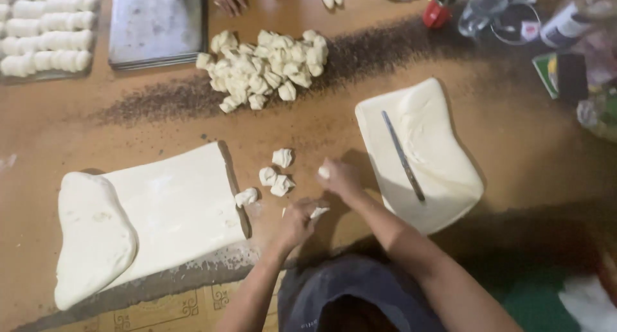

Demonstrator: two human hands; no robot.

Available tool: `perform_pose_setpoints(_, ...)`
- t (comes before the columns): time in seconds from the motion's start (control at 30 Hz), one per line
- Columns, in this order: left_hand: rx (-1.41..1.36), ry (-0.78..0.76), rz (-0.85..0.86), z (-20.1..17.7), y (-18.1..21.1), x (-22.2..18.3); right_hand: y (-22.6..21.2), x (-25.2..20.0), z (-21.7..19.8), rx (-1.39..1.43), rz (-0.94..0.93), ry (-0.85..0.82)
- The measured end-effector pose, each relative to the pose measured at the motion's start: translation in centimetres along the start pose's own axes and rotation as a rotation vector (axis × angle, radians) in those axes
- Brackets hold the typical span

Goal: Flattening a large piece of dough, cutting it into strips with a knife, and portioning it into small pieces by hand.

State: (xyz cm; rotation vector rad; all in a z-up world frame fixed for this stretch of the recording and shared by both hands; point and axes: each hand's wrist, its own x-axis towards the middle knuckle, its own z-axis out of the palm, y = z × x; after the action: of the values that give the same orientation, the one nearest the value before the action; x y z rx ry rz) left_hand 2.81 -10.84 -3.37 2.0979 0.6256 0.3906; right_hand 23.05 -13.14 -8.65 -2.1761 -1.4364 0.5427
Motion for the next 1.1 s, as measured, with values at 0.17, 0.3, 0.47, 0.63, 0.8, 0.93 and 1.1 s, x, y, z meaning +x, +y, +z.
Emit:
perform_pose_setpoints(0.17,0.034,-0.067,-0.172,-5.6,0.4,2.5,-3.9,-1.1,0.8,0.223,-0.204,0.028)
perform_pose_setpoints(0.3,0.005,0.072,0.072,-5.6,-3.4,3.7,-7.7,-2.2,-1.6,0.418,-0.621,0.187)
perform_pose_setpoints(0.47,-0.158,0.157,-0.100,-3.2,-3.2,2.8,-7.7,-2.1,-3.9,0.382,-0.516,0.194)
perform_pose_setpoints(0.63,-0.173,0.138,0.103,-4.4,0.1,2.6,-7.8,-3.0,-4.6,0.343,-0.551,0.238)
perform_pose_setpoints(0.8,0.210,0.198,-0.016,2.6,-5.6,2.6,-2.1,-0.5,-0.1,0.360,-0.414,0.394)
perform_pose_setpoints(0.93,0.210,0.089,0.113,3.6,-2.3,-0.1,0.1,-0.4,-2.2,0.171,-0.147,0.082)
perform_pose_setpoints(1.1,-0.018,0.147,-0.042,-1.0,-1.0,3.3,-3.4,-1.6,-6.2,0.352,-0.392,0.045)
